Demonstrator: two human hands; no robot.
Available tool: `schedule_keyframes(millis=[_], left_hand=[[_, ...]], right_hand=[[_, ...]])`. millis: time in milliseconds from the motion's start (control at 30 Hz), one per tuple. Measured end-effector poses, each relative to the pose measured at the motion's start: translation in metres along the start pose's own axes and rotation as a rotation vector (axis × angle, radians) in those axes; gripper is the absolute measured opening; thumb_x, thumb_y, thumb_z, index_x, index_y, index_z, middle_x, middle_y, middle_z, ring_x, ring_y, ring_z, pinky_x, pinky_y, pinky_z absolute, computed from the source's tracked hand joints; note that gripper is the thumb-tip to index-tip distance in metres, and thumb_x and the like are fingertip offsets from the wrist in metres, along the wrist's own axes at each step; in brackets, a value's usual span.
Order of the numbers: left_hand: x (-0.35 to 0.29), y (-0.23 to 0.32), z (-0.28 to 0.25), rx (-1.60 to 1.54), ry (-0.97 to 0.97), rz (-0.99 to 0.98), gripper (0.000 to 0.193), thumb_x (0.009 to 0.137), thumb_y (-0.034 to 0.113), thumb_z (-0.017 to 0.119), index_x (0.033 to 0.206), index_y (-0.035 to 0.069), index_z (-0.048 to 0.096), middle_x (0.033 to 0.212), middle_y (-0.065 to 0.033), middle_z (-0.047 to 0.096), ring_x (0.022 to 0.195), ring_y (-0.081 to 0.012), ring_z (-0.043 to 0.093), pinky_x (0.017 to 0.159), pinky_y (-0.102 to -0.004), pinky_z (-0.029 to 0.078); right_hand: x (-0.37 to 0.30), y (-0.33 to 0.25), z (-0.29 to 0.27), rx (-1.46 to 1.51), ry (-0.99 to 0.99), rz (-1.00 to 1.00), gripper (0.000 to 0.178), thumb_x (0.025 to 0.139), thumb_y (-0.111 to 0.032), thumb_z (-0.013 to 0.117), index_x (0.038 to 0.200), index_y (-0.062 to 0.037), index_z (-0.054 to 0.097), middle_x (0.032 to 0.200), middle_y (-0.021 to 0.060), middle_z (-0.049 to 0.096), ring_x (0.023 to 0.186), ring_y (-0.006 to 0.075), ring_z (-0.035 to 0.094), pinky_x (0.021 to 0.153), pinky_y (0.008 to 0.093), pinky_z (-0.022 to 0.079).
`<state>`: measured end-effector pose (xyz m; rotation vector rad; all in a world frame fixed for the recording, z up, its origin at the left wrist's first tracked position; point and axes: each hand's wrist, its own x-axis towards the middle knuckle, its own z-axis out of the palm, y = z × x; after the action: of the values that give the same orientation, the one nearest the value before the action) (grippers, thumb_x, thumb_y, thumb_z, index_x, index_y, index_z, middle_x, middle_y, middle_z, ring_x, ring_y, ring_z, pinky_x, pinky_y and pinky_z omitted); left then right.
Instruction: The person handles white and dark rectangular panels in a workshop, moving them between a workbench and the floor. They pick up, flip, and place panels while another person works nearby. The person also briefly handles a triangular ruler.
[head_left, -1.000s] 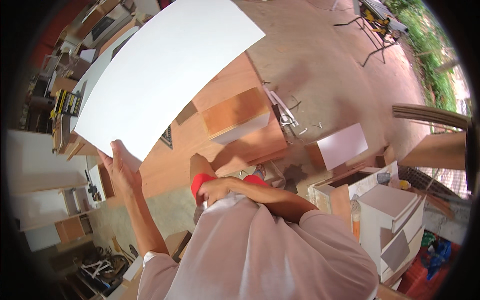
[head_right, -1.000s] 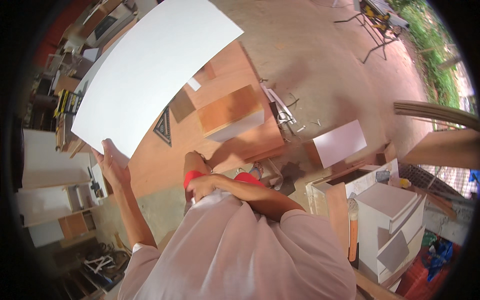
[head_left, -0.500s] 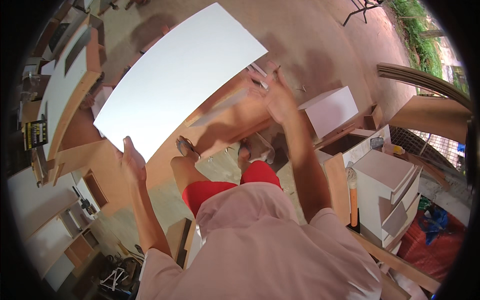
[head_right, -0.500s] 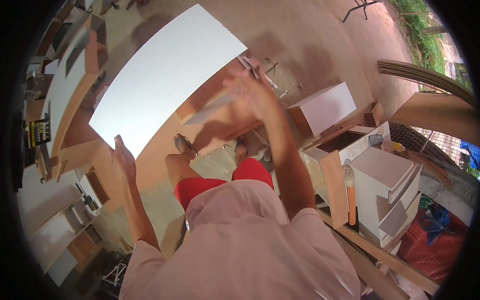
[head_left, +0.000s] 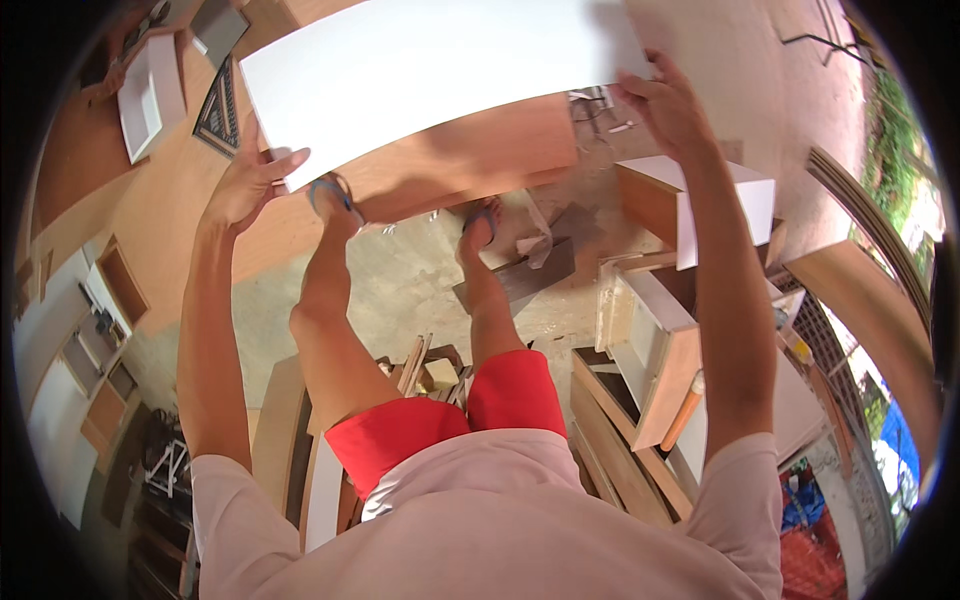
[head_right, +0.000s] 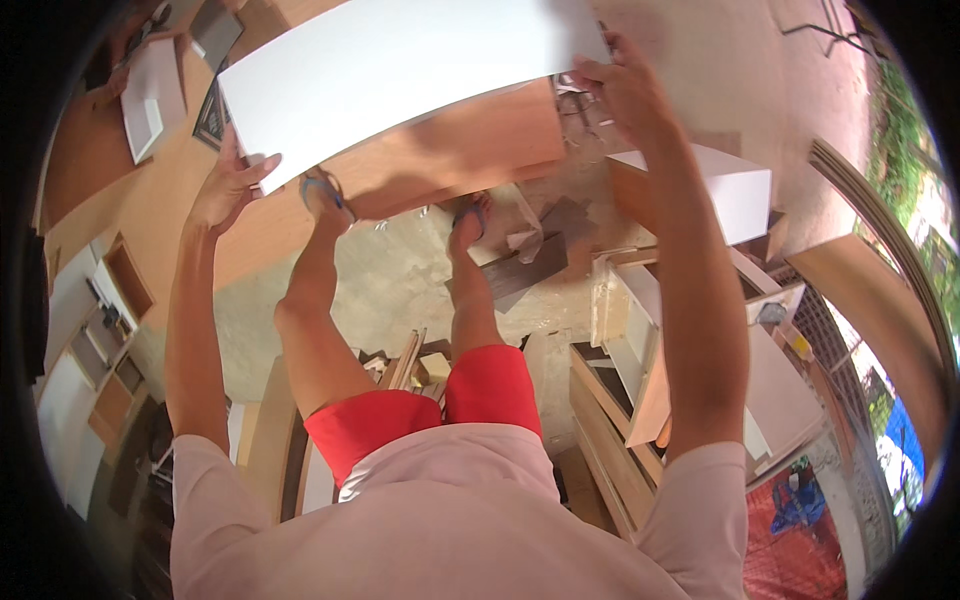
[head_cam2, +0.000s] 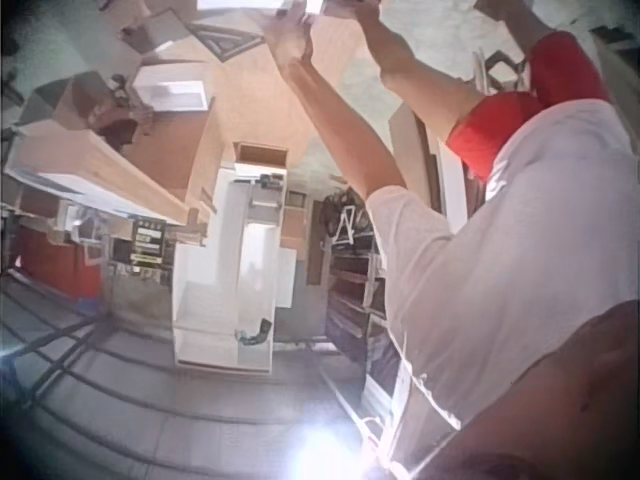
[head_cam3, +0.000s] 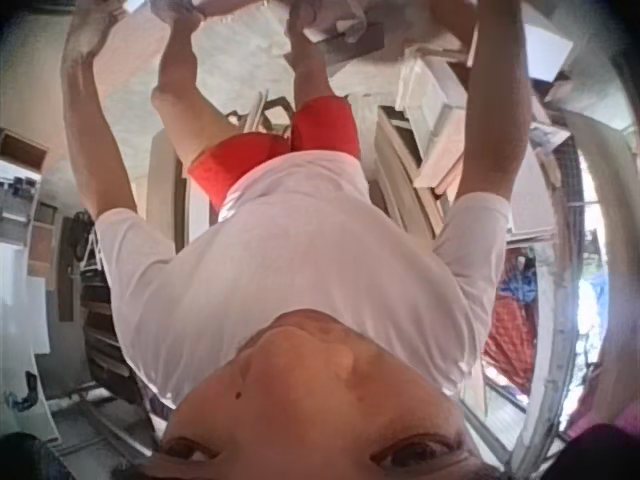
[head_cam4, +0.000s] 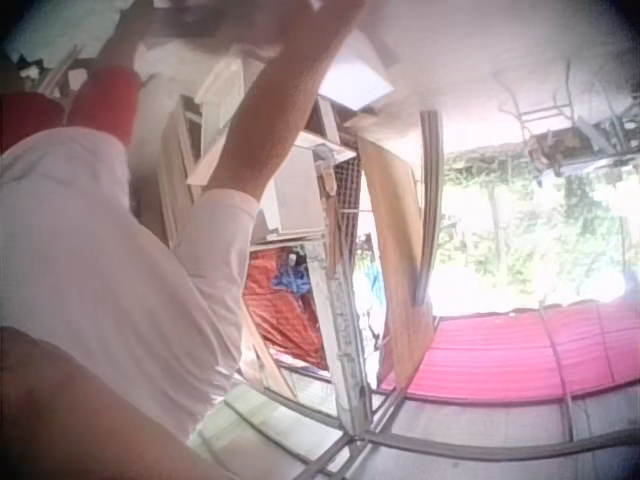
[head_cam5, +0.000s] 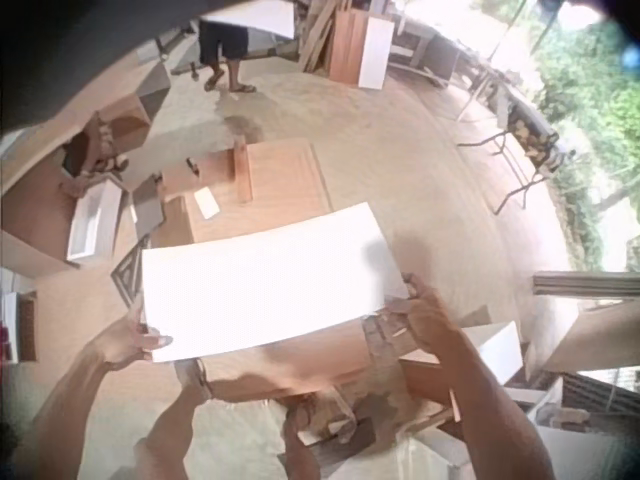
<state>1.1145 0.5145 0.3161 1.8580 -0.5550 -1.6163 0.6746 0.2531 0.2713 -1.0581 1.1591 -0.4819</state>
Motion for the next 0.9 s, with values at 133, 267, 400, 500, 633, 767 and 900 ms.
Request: schedule_keyframes(millis=[133, 267, 400, 500, 633, 767, 900], left_hand=[[0.006, -0.014, -0.004, 0.126, 0.024, 0.006, 0.112, 0.091, 0.015, 0.083, 0.170, 0.026, 0.004, 0.124, -0.0144, 0.064, 0.112, -0.0204, 0.063, 0.089, -0.0342, 0.059], [0.022, -0.046, -0.010, 0.118, 0.114, 0.148, 0.096, 0.090, 0.005, 0.080, 0.163, 0.017, 0.020, 0.112, -0.0136, 0.068, 0.101, -0.0193, 0.069, 0.081, -0.0329, 0.062], [0.034, -0.067, -0.009, 0.044, 0.122, 0.099, 0.096, 0.090, 0.007, 0.081, 0.163, 0.016, 0.020, 0.112, -0.0130, 0.067, 0.097, -0.0180, 0.066, 0.086, -0.0348, 0.061], [0.046, -0.079, -0.011, 0.026, 0.167, 0.093, 0.084, 0.092, 0.007, 0.080, 0.157, 0.013, 0.028, 0.107, -0.0134, 0.070, 0.093, -0.0187, 0.068, 0.087, -0.0361, 0.062], [0.052, -0.093, -0.007, 0.036, 0.192, 0.082, 0.075, 0.095, 0.003, 0.075, 0.155, 0.010, 0.031, 0.102, -0.0142, 0.072, 0.093, -0.0197, 0.071, 0.088, -0.0361, 0.062], [0.056, -0.096, -0.001, 0.020, 0.216, 0.079, 0.070, 0.097, -0.001, 0.071, 0.154, 0.009, 0.032, 0.104, -0.0157, 0.073, 0.096, -0.0203, 0.072, 0.088, -0.0356, 0.063], [0.060, -0.101, 0.002, 0.025, 0.233, 0.067, 0.068, 0.098, -0.002, 0.070, 0.153, 0.009, 0.032, 0.105, -0.0159, 0.074, 0.097, -0.0203, 0.072, 0.089, -0.0352, 0.063]], right_hand=[[0.017, 0.006, 0.006, -0.126, -0.020, 0.001, 0.047, 0.099, -0.003, 0.070, 0.139, 0.0048, 0.046, 0.125, 0.0167, 0.064, 0.110, 0.0232, 0.069, 0.104, 0.0320, 0.059], [0.039, 0.002, 0.005, -0.265, -0.091, 0.069, 0.047, 0.100, 0.000, 0.067, 0.141, 0.0061, 0.046, 0.129, 0.0187, 0.063, 0.115, 0.0244, 0.068, 0.107, 0.0326, 0.058], [0.051, -0.002, 0.013, -0.294, -0.157, 0.082, 0.055, 0.099, 0.000, 0.067, 0.149, 0.0070, 0.045, 0.132, 0.0193, 0.062, 0.116, 0.0245, 0.068, 0.108, 0.0312, 0.058], [0.060, 0.003, 0.015, -0.295, -0.145, 0.116, 0.059, 0.099, 0.001, 0.067, 0.152, 0.0072, 0.044, 0.132, 0.0193, 0.062, 0.116, 0.0243, 0.068, 0.108, 0.0304, 0.057], [0.056, 0.005, 0.019, -0.372, -0.102, 0.174, 0.056, 0.099, 0.002, 0.067, 0.150, 0.0078, 0.046, 0.133, 0.0197, 0.062, 0.117, 0.0234, 0.068, 0.107, 0.0292, 0.058], [0.052, 0.016, 0.012, -0.327, -0.107, 0.186, 0.055, 0.099, 0.003, 0.066, 0.151, 0.0071, 0.046, 0.133, 0.0203, 0.062, 0.116, 0.0222, 0.068, 0.105, 0.0284, 0.058], [0.057, 0.022, 0.009, -0.329, -0.126, 0.160, 0.055, 0.100, 0.003, 0.065, 0.151, 0.0064, 0.046, 0.133, 0.0208, 0.063, 0.113, 0.0216, 0.069, 0.104, 0.0278, 0.059]])
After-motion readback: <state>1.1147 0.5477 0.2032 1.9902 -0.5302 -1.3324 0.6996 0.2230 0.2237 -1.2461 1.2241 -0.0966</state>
